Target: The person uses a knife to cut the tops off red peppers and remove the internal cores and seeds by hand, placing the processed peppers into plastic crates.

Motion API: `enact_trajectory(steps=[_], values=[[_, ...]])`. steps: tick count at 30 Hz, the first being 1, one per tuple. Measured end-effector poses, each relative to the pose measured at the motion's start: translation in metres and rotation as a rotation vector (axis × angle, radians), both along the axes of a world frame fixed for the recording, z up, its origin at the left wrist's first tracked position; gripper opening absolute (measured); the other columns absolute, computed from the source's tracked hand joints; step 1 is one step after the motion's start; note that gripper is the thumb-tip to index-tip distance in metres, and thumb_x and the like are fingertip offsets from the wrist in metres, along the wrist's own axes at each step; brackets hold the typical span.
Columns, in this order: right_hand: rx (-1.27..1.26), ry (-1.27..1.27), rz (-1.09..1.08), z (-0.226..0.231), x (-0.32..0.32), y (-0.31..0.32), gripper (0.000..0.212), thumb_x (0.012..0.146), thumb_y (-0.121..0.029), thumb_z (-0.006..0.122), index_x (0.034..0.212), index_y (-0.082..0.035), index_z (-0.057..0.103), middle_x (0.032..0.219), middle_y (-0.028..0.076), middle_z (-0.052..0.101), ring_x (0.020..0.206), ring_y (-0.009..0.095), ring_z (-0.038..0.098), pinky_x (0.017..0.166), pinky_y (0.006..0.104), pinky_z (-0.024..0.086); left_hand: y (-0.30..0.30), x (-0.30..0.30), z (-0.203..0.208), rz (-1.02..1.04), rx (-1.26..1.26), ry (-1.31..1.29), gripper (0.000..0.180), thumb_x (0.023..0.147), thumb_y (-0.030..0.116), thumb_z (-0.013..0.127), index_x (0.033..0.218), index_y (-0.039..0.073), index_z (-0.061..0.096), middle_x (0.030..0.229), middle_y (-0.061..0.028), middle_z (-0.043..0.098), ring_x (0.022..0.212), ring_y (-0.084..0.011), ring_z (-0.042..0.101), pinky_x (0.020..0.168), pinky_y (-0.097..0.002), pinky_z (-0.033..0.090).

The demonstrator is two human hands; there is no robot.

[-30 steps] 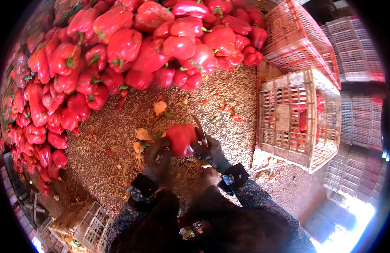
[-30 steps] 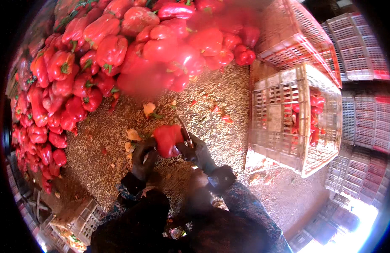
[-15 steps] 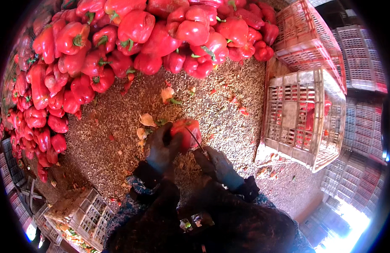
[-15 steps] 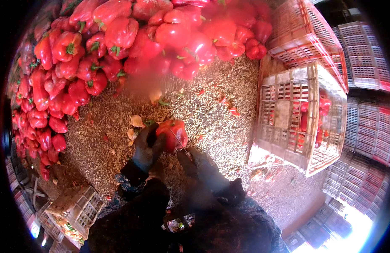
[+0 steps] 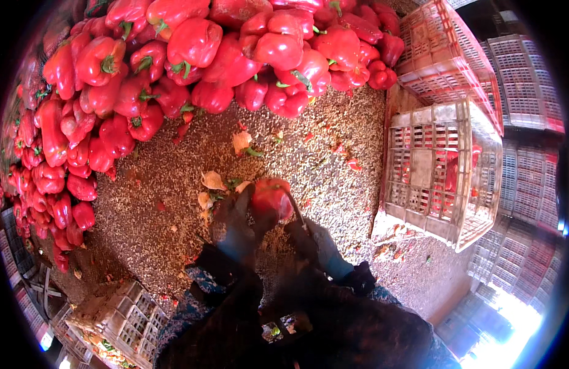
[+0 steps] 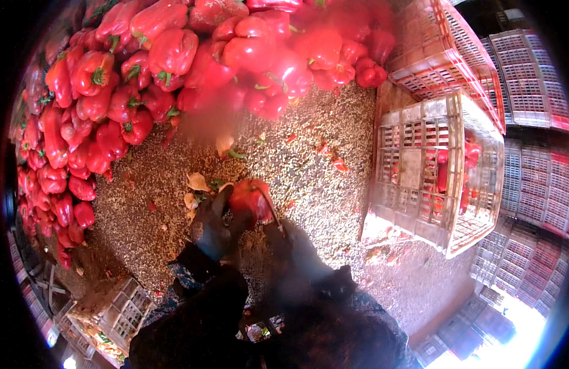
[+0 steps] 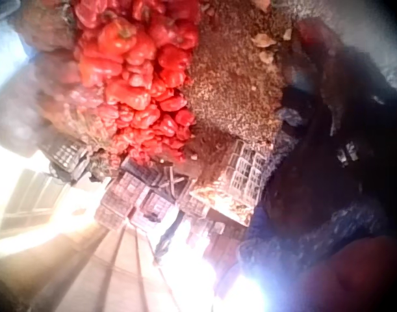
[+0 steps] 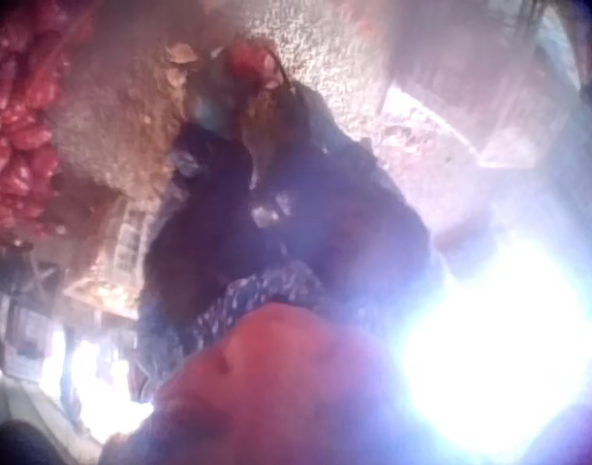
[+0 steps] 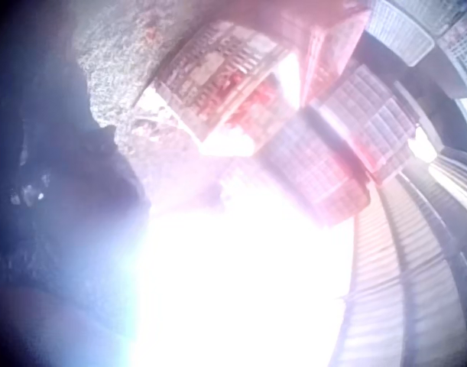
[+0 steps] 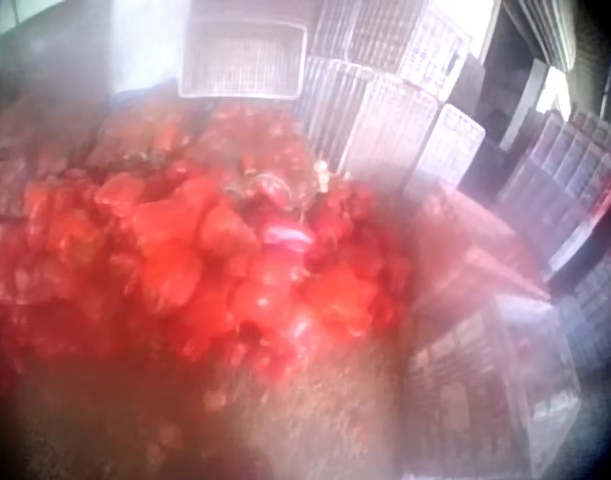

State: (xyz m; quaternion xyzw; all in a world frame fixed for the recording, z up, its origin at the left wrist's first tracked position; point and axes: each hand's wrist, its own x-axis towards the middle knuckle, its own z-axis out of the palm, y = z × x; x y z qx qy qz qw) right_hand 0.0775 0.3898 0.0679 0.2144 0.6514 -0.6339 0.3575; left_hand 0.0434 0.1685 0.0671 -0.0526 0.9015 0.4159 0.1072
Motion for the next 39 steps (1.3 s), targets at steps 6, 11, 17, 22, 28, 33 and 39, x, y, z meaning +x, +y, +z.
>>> enact_trajectory(steps=[6, 11, 17, 22, 28, 33, 39], values=[[0.181, 0.306, 0.413, 0.000, -0.001, 0.007, 0.036, 0.103, -0.032, 0.057, 0.124, -0.003, 0.059, 0.090, 0.004, 0.069, 0.079, 0.010, 0.062, 0.067, 0.0263, 0.050, 0.004, 0.004, 0.004, -0.001, -0.008, -0.021, 0.078, 0.082, 0.050, 0.077, 0.136, -0.001, 0.054, 0.123, -0.0251, 0.060, 0.114, -0.0411, 0.058, 0.097, -0.0486, 0.048], [0.243, 0.286, 0.459, -0.003, -0.010, -0.002, 0.031, 0.104, -0.029, 0.055, 0.122, -0.004, 0.058, 0.086, 0.005, 0.066, 0.076, 0.011, 0.061, 0.063, 0.0285, 0.049, 0.003, 0.003, -0.003, 0.102, 0.056, 0.054, 0.075, 0.081, 0.043, 0.081, 0.131, -0.006, 0.054, 0.117, -0.0226, 0.062, 0.108, -0.0355, 0.062, 0.091, -0.0444, 0.052], [0.394, 0.276, 0.491, -0.006, -0.011, -0.027, 0.026, 0.103, -0.025, 0.055, 0.120, -0.006, 0.057, 0.082, 0.009, 0.064, 0.069, 0.018, 0.062, 0.060, 0.0350, 0.049, 0.003, 0.005, -0.017, 0.265, 0.286, -0.146, 0.074, 0.083, 0.045, 0.077, 0.134, -0.002, 0.051, 0.137, -0.0302, 0.043, 0.120, -0.0419, 0.051, 0.100, -0.0489, 0.046], [0.581, 0.707, 0.622, -0.006, 0.013, -0.015, 0.026, 0.100, -0.021, 0.056, 0.122, -0.006, 0.057, 0.084, 0.017, 0.067, 0.076, 0.031, 0.067, 0.066, 0.0431, 0.051, -0.003, 0.008, -0.031, 0.220, 0.209, -0.052, 0.070, 0.085, 0.041, 0.077, 0.132, -0.005, 0.052, 0.125, -0.0247, 0.057, 0.110, -0.0335, 0.060, 0.093, -0.0435, 0.051], [0.534, 0.516, 0.559, -0.039, 0.010, -0.023, 0.024, 0.099, -0.023, 0.058, 0.116, -0.006, 0.060, 0.085, 0.022, 0.068, 0.079, 0.037, 0.069, 0.065, 0.0468, 0.051, -0.005, 0.008, -0.046, 0.314, 0.327, -0.096, 0.069, 0.084, 0.041, 0.077, 0.131, -0.004, 0.053, 0.122, -0.0256, 0.059, 0.109, -0.0351, 0.062, 0.090, -0.0447, 0.053], [0.547, 0.508, 0.629, -0.028, 0.006, -0.026, 0.023, 0.099, -0.028, 0.059, 0.106, -0.006, 0.060, 0.083, 0.023, 0.067, 0.076, 0.037, 0.068, 0.063, 0.0477, 0.050, -0.007, 0.008, -0.039, 0.280, 0.334, -0.128, 0.070, 0.083, 0.038, 0.079, 0.132, -0.005, 0.053, 0.123, -0.0276, 0.058, 0.112, -0.0380, 0.060, 0.093, -0.0459, 0.052], [0.675, 0.842, 0.661, -0.018, 0.015, -0.013, 0.023, 0.099, -0.029, 0.059, 0.103, -0.006, 0.059, 0.080, 0.023, 0.067, 0.071, 0.039, 0.067, 0.061, 0.0497, 0.050, 0.005, 0.009, -0.032, 0.362, 0.498, -0.231, 0.070, 0.083, 0.037, 0.080, 0.132, -0.006, 0.052, 0.122, -0.0248, 0.059, 0.110, -0.0338, 0.061, 0.093, -0.0419, 0.052]])
